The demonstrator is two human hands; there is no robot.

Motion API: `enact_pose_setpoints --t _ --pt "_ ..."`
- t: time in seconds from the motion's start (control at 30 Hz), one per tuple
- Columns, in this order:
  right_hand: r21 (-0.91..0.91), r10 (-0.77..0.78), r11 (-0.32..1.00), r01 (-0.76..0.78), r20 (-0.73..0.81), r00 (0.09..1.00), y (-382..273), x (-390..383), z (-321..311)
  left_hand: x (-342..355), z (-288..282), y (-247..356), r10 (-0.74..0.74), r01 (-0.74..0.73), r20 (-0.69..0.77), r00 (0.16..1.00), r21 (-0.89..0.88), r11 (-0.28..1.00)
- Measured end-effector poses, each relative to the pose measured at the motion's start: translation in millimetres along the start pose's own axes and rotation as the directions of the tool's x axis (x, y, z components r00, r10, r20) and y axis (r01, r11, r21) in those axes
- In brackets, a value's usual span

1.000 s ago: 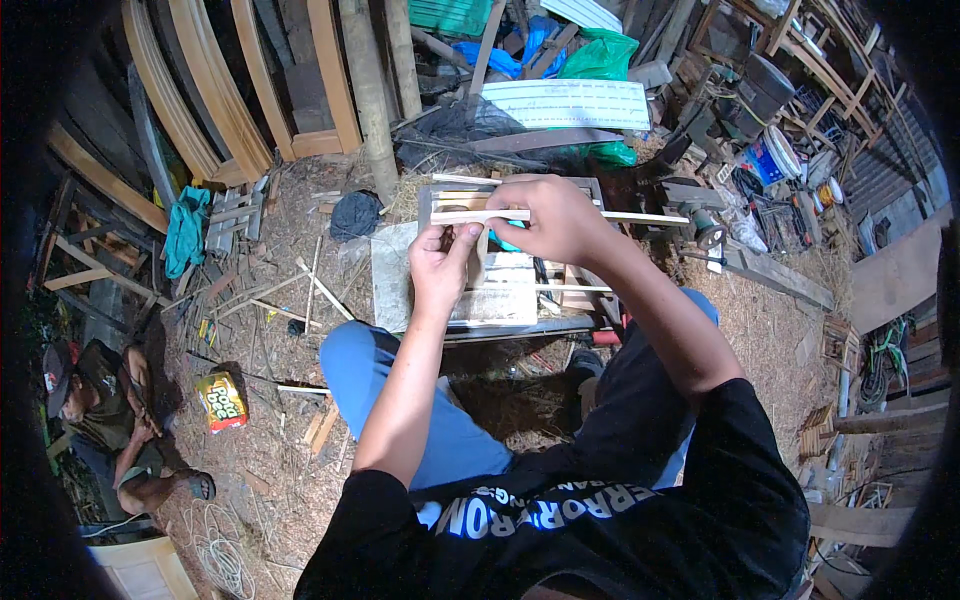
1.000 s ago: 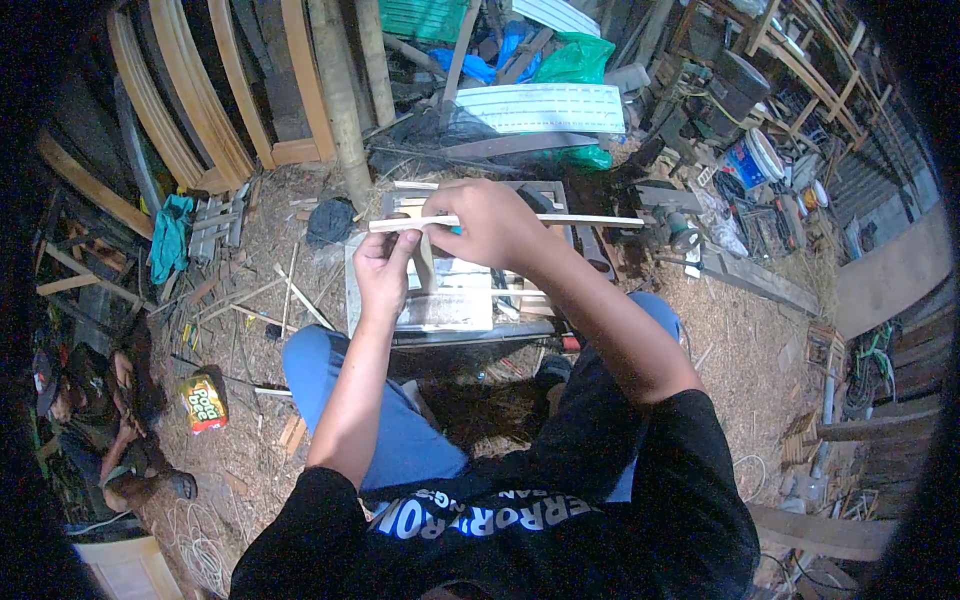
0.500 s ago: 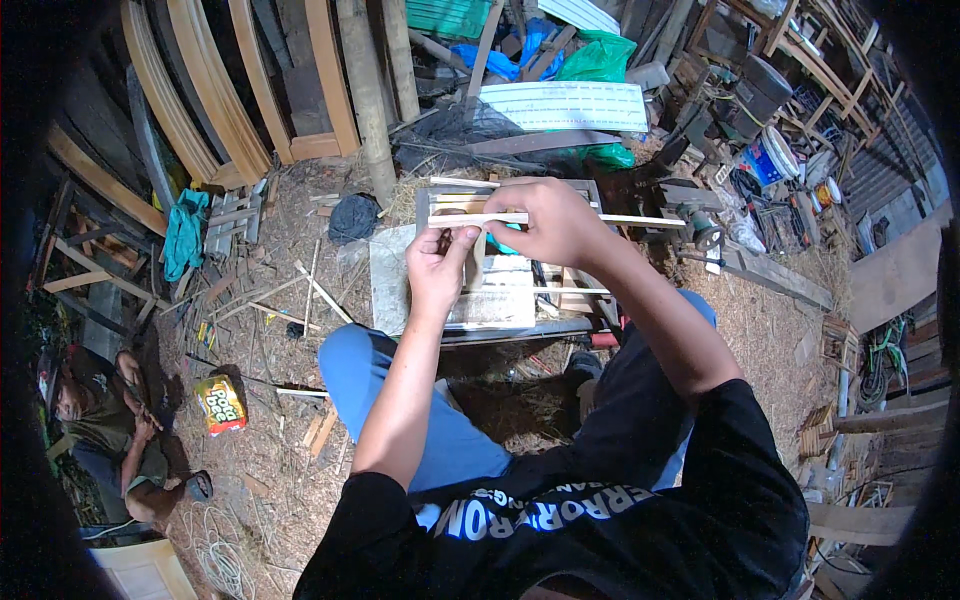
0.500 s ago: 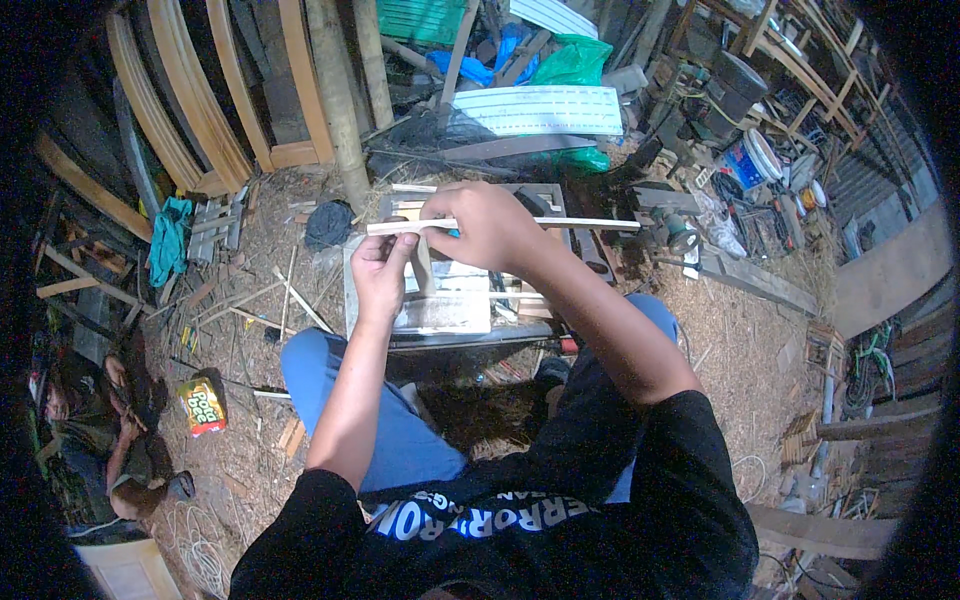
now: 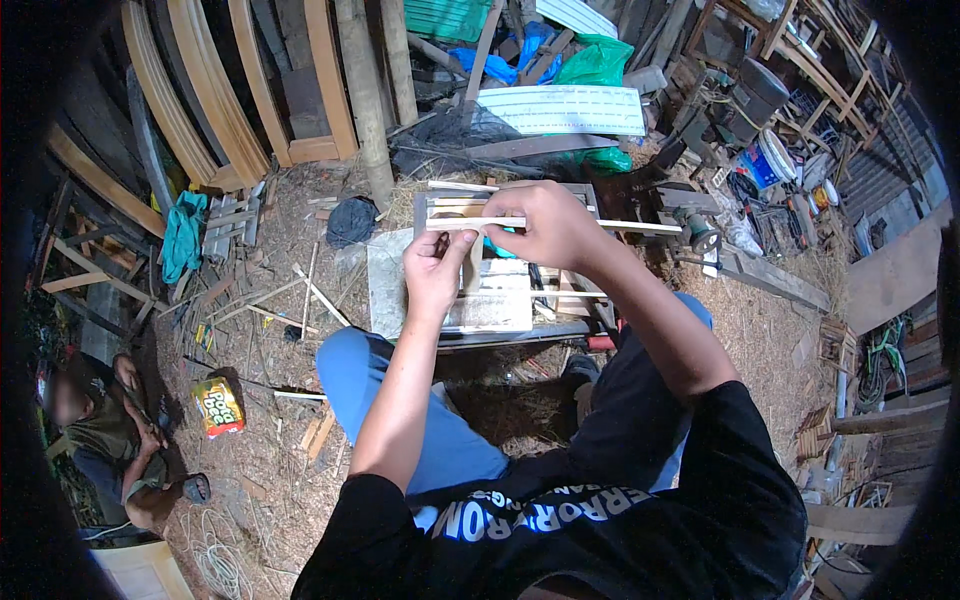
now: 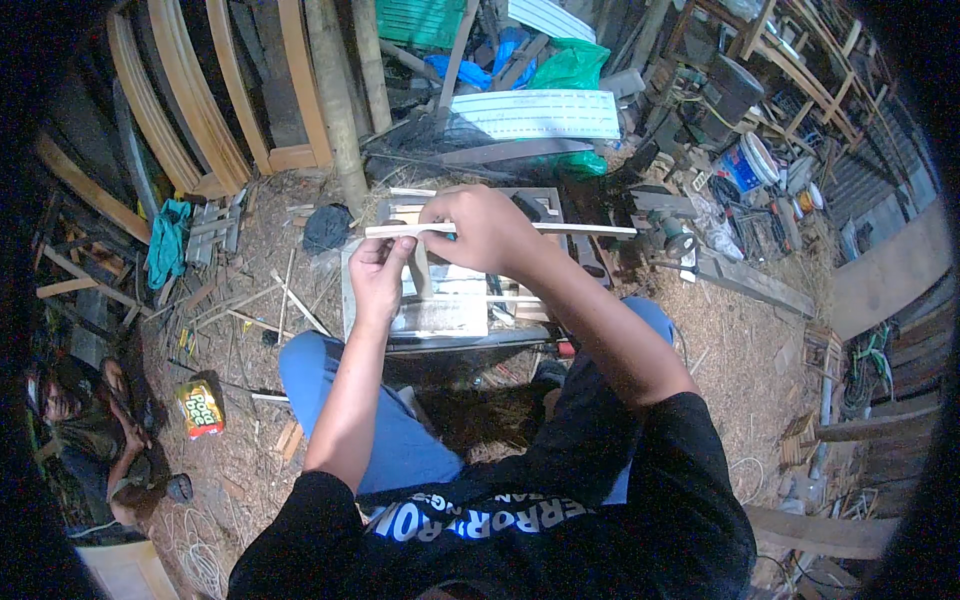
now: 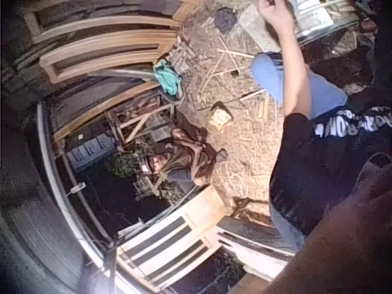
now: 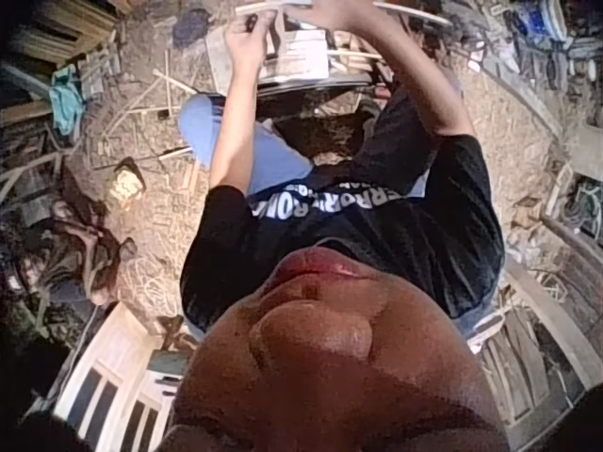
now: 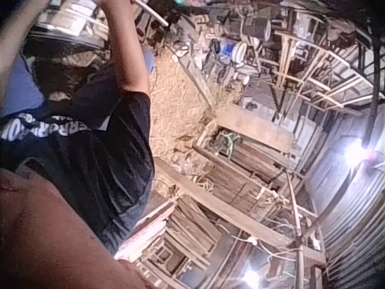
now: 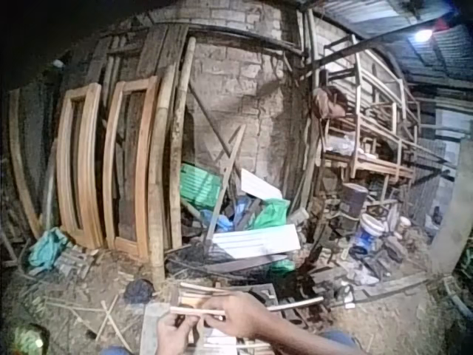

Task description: The person applies glue to wooden strips, joins them together to form a frame, and cuts a wooden strip using a handsaw.

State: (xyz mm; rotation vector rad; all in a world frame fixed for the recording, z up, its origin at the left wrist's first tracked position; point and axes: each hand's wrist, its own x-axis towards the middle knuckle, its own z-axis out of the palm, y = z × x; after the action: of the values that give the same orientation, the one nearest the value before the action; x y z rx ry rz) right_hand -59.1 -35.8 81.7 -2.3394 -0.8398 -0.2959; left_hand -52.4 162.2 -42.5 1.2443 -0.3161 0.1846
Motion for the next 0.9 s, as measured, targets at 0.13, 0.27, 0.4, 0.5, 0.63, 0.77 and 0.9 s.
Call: enact_pose_setpoints --t 0.13,0.27,0.4,0.5,0.63,0.77,0.9 --pt "-0.019 -0.024 1.000 0.024 -0.011 1.000 3.4 -0.3 1.2 0.2 -0.8 -0.7 -0.011 0.011 0.006 1.000 0.020 1.000" --pt "0.015 0.000 1.000 0.000 -0.004 1.000 1.2 1.5 0.5 1.0 -1.9 -4.3 0.004 -0.004 -0.002 1.000 -0.013 1.000" --pt "0.032 -0.009 0.999 0.009 0.000 1.000 1.4 2.0 -1.7 1.1 -2.0 -3.8 -0.008 0.008 0.008 1.000 0.022 1.000" --pt "-0.004 0.002 1.000 -0.001 0.021 1.000 2.4 0.1 -2.5 0.4 0.5 -2.4 0.003 -0.003 0.011 1.000 0.002 1.000" --pt "-0.010 -0.027 1.000 0.027 0.030 0.999 3.1 0.9 -2.5 -1.0 1.4 -2.8 -0.011 0.011 -0.002 1.000 -0.014 1.000" --pt "-0.010 -0.071 0.997 0.071 0.018 0.997 2.6 2.8 -1.5 -3.0 -0.4 -7.3 0.028 -0.028 0.005 1.000 -0.026 0.999" --pt "-0.011 -0.051 0.999 0.052 0.031 0.998 4.9 2.1 -2.4 -4.2 9.7 -3.2 0.004 -0.005 -0.016 1.000 -0.037 0.999"
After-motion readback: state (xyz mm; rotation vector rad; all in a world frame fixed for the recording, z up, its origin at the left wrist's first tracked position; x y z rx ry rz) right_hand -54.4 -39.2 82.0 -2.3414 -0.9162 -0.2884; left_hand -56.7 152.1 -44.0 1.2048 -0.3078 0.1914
